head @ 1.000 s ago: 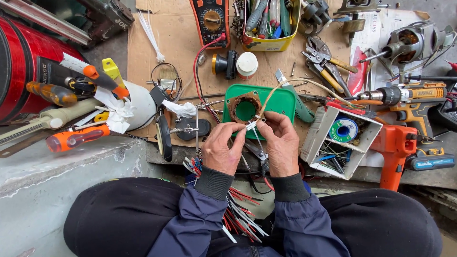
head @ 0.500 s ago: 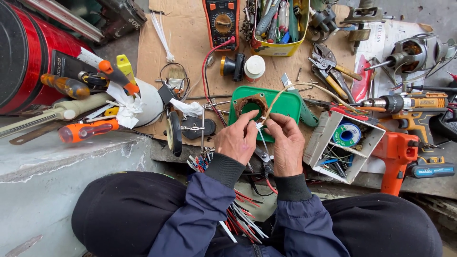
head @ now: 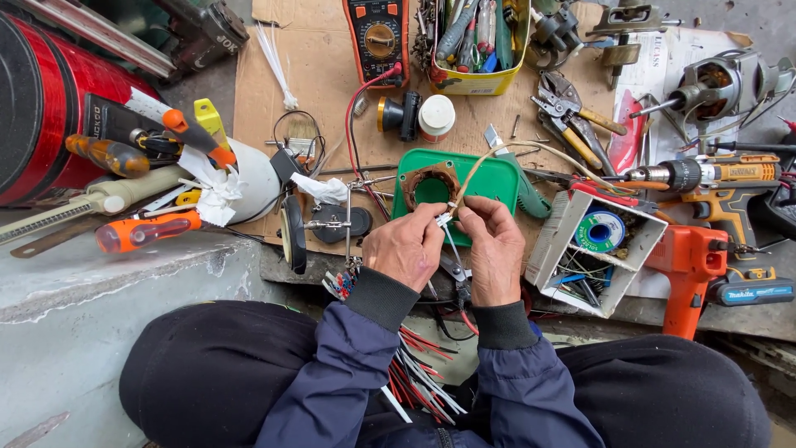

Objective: Connecting and securing multiple colored wires to an electric motor stator using hands and tools.

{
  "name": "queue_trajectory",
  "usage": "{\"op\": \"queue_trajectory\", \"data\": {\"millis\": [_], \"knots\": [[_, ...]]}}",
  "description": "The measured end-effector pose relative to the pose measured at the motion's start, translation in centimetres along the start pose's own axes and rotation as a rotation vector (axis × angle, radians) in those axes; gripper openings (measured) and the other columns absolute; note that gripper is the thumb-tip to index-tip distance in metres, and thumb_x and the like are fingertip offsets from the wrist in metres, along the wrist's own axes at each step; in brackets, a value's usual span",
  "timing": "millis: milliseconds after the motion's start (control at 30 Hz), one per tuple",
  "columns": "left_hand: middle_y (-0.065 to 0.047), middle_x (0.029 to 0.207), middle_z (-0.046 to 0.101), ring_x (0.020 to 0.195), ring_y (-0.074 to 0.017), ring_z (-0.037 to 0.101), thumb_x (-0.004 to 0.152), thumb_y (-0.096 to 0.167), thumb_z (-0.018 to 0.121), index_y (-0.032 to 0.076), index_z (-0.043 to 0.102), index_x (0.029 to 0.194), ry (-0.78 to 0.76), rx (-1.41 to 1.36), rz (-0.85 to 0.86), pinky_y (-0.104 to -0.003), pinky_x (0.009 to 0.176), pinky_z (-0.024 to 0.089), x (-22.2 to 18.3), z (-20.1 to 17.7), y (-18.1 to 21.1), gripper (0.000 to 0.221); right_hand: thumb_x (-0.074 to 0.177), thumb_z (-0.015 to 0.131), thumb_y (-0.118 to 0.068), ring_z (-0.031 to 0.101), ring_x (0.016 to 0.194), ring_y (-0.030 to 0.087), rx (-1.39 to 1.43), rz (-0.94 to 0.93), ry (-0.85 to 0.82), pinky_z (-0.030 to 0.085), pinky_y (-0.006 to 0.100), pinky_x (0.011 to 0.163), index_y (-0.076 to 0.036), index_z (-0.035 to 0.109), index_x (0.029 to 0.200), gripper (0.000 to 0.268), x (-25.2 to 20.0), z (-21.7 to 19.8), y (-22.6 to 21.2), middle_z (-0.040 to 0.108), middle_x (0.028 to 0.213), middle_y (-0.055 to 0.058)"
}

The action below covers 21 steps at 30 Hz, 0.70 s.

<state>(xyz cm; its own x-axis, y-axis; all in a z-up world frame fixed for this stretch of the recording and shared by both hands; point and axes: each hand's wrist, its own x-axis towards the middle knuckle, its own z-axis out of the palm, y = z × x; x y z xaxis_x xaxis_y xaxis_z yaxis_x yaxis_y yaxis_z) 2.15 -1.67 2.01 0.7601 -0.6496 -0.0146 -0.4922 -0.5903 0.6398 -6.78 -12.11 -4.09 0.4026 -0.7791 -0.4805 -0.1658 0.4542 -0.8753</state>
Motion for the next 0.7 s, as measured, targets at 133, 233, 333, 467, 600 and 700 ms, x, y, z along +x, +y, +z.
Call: {"op": "queue_trajectory", "data": {"millis": [133,233,333,467,600,700], "knots": [[-0.007,0.078,0.078,0.080,-0.0304,0.080,0.106,0.019,0.057,0.026,0.081,0.122,0.009,0.069,0.096,-0.042,0.069,0.066,0.2,0.0,-0.5,0.030,0.097,0.083,-0.010,0.071,0.104,0.012,0.011,0.017,0.006,0.067,0.033,0.096,-0.006,0.081,0.124,0.028,0.0,0.1,-0.3,0.080,0.111,0.010],[-0.005,0.080,0.074,0.080,-0.0290,0.077,0.105,0.019,0.058,0.024,0.081,0.126,0.004,0.121,0.157,-0.041,0.069,0.065,0.3,-0.6,0.1,0.032,0.096,0.084,-0.011,0.071,0.103,0.012,0.003,0.007,0.007,0.067,0.034,0.096,-0.006,0.081,0.124,0.029,-0.1,0.2,-0.2,0.080,0.110,0.010],[-0.006,0.080,0.071,0.079,-0.0279,0.076,0.102,0.027,0.067,0.019,0.082,0.123,0.042,0.132,0.158,-0.040,0.067,0.064,0.3,-0.6,0.5,0.027,0.095,0.085,-0.011,0.071,0.101,0.012,-0.015,-0.003,0.012,0.067,0.033,0.095,-0.006,0.082,0.123,0.029,-0.2,0.2,-0.3,0.080,0.109,0.010],[-0.005,0.078,0.066,0.075,-0.0278,0.073,0.102,0.035,0.076,0.017,0.083,0.116,0.115,0.091,0.177,-0.040,0.062,0.062,0.2,0.7,-0.2,0.024,0.095,0.085,-0.012,0.071,0.099,0.009,-0.007,0.010,0.013,0.066,0.029,0.094,-0.008,0.082,0.122,0.027,-0.3,0.3,-0.8,0.080,0.107,0.007],[-0.001,0.074,0.060,0.073,-0.0238,0.069,0.102,0.024,0.077,0.019,0.083,0.109,0.218,0.114,0.175,-0.036,0.061,0.061,0.1,1.4,-0.1,0.011,0.093,0.086,-0.012,0.071,0.099,0.011,-0.001,0.012,0.001,0.066,0.031,0.096,-0.006,0.081,0.122,0.030,-0.3,0.2,-0.8,0.080,0.107,0.009],[0.001,0.072,0.059,0.071,-0.0213,0.068,0.103,0.023,0.076,0.019,0.083,0.106,0.253,0.104,0.187,-0.034,0.060,0.060,0.1,2.1,-0.5,0.008,0.094,0.085,-0.011,0.071,0.099,0.011,-0.014,-0.006,-0.004,0.066,0.031,0.096,-0.005,0.081,0.123,0.029,-0.2,0.1,-0.4,0.079,0.107,0.009]]}}
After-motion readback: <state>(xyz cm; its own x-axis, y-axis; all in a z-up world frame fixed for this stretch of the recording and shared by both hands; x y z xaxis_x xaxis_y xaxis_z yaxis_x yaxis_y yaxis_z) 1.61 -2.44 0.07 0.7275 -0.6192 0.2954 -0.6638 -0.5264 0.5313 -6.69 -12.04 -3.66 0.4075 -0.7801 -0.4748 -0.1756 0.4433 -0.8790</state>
